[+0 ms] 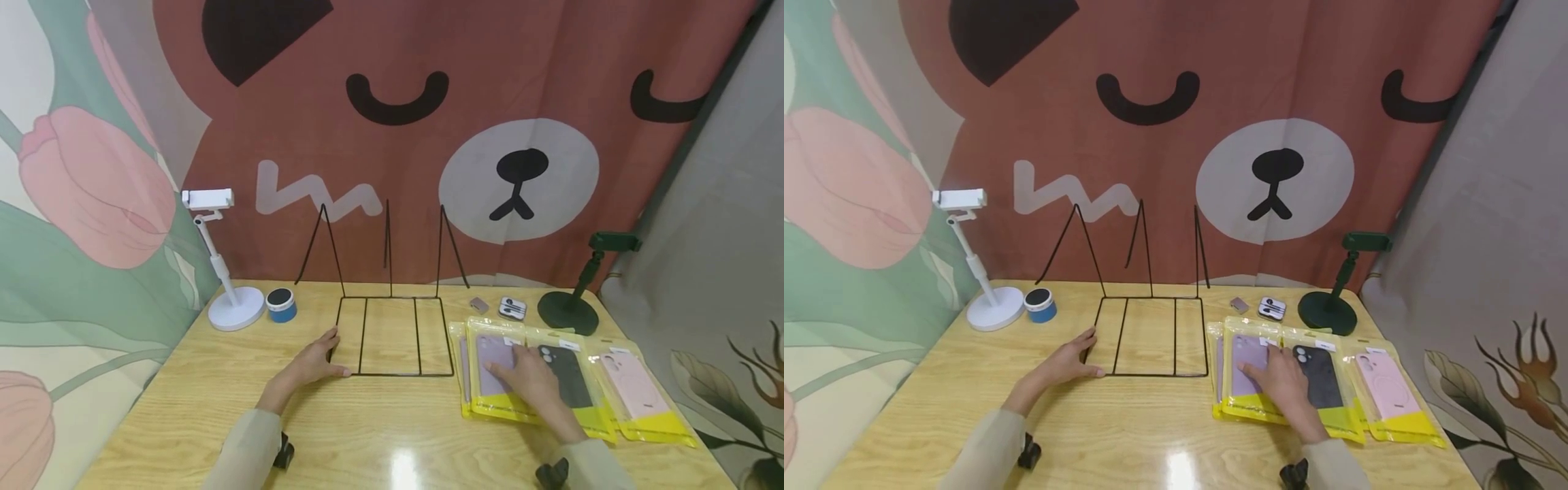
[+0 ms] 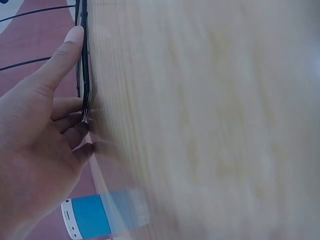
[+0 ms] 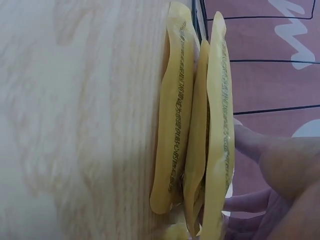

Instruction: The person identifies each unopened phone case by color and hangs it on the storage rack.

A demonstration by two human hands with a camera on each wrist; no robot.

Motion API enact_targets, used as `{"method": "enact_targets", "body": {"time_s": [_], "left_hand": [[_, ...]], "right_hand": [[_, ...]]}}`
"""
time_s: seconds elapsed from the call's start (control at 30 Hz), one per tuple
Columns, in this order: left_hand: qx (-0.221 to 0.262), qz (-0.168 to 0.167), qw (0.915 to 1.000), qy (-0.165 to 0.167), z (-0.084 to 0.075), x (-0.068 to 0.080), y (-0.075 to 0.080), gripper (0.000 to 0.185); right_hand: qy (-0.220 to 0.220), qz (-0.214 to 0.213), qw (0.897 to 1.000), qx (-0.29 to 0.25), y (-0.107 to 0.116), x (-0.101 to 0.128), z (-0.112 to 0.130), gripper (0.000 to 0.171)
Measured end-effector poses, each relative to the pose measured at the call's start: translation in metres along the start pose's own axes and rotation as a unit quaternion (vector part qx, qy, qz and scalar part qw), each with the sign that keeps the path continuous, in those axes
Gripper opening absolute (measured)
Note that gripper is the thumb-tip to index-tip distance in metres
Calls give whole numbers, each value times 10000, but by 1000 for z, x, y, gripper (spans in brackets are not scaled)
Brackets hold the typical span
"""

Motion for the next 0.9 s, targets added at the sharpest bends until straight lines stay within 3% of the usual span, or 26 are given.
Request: {"method": "enact_targets", "body": {"time_s": [0.4, 0.7, 0.9], "left_hand": [[275, 89, 9995, -162, 1, 2, 3, 89], [346, 117, 9990, -271, 5, -1, 7, 89], [363, 185, 9990, -204, 8, -1, 2, 89]], "right_hand": [[75, 110, 9986, -516, -1, -6, -3, 81], [-497, 437, 9923, -1045, -1, -11, -22, 83], [-413, 452, 9920, -1108, 1, -7, -23, 84]]}}
Point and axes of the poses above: each hand's wrist, its own x-axis away from the middle knuckle, its own y-axis out of the back of the hand, z = x × y, the point moved 9 cm from there along -x, towards the middle knuckle, and after that the axes turned 7 degrees about x, right-handed, at the moved point
